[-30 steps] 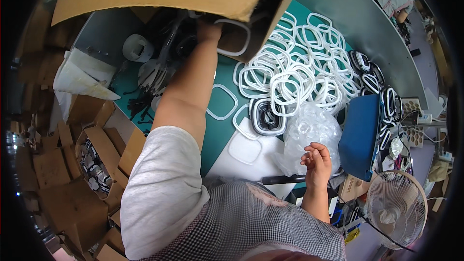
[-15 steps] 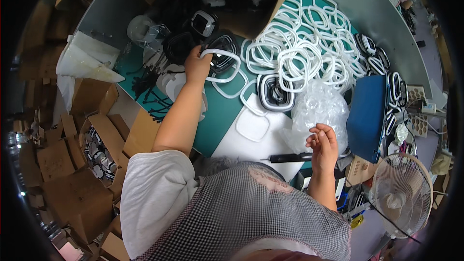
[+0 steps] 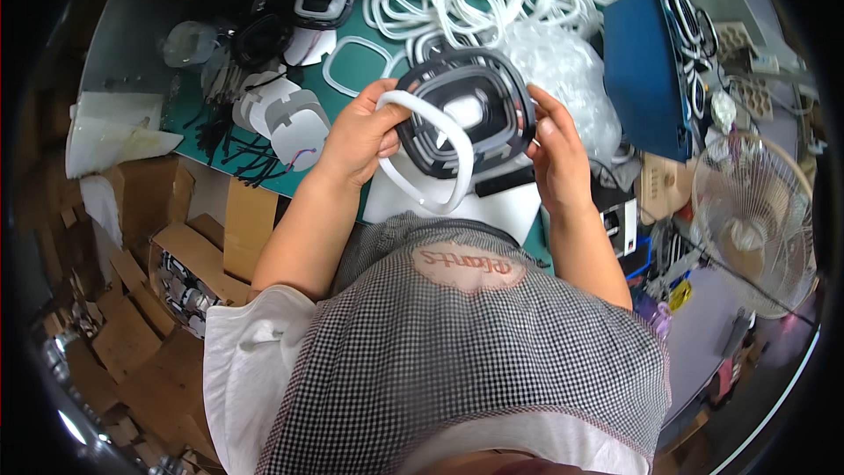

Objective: The person assembles lamp components by fitting rubber rings into plastic frames by hand and placing the assembled parts into a container.

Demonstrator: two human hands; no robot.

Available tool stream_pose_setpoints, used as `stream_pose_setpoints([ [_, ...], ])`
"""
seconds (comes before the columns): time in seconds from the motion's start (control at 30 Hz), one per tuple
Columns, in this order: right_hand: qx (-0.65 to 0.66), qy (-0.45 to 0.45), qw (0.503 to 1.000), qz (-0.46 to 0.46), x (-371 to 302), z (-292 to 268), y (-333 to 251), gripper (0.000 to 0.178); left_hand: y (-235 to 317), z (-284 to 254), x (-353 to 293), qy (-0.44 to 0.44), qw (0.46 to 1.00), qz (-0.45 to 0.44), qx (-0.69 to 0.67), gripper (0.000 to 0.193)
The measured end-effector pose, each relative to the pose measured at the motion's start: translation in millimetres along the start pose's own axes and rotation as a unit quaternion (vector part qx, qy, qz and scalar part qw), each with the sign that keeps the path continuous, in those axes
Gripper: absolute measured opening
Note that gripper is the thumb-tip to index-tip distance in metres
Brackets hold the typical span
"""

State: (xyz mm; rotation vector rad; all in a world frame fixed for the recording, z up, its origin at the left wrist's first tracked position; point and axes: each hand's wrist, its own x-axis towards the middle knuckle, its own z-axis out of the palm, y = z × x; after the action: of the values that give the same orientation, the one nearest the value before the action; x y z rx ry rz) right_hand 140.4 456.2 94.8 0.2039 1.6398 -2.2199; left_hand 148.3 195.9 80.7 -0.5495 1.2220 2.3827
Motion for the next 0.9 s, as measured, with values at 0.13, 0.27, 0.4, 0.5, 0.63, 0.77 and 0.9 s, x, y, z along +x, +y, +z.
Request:
stream_pose_setpoints([
  [0.13,0.152,-0.067,0.986,0.000,-20.1,-13.7,7.5,0.065,-21.3,31.4,-17.1,0.030,0.999,0.038,-0.012,0.019],
  [0.27,0.235,-0.123,0.964,-0.001,-39.6,-12.9,17.6,0.055,-44.2,57.6,-33.1,0.027,0.998,0.060,0.012,0.017],
  [0.4,0.281,-0.100,0.954,-0.034,-51.2,-18.6,21.3,0.046,-55.7,79.4,-49.4,0.031,0.996,0.078,0.033,0.032],
  [0.5,0.255,-0.059,0.964,-0.037,-53.6,-33.5,22.6,0.041,-43.4,89.9,-60.8,0.067,0.978,0.172,0.091,0.039],
  [0.63,0.227,-0.085,0.970,-0.015,-63.8,-51.4,13.9,0.041,-25.4,90.7,-66.7,0.006,0.956,0.246,0.157,0.025],
  [0.77,0.150,-0.168,0.971,-0.081,-70.9,-59.8,18.0,0.060,-27.4,107.1,-69.6,-0.064,0.922,0.265,0.276,0.019],
  [0.9,0.107,-0.175,0.974,-0.094,-75.9,-67.7,21.4,0.074,-31.7,120.9,-72.4,-0.079,0.913,0.262,0.302,0.020],
])
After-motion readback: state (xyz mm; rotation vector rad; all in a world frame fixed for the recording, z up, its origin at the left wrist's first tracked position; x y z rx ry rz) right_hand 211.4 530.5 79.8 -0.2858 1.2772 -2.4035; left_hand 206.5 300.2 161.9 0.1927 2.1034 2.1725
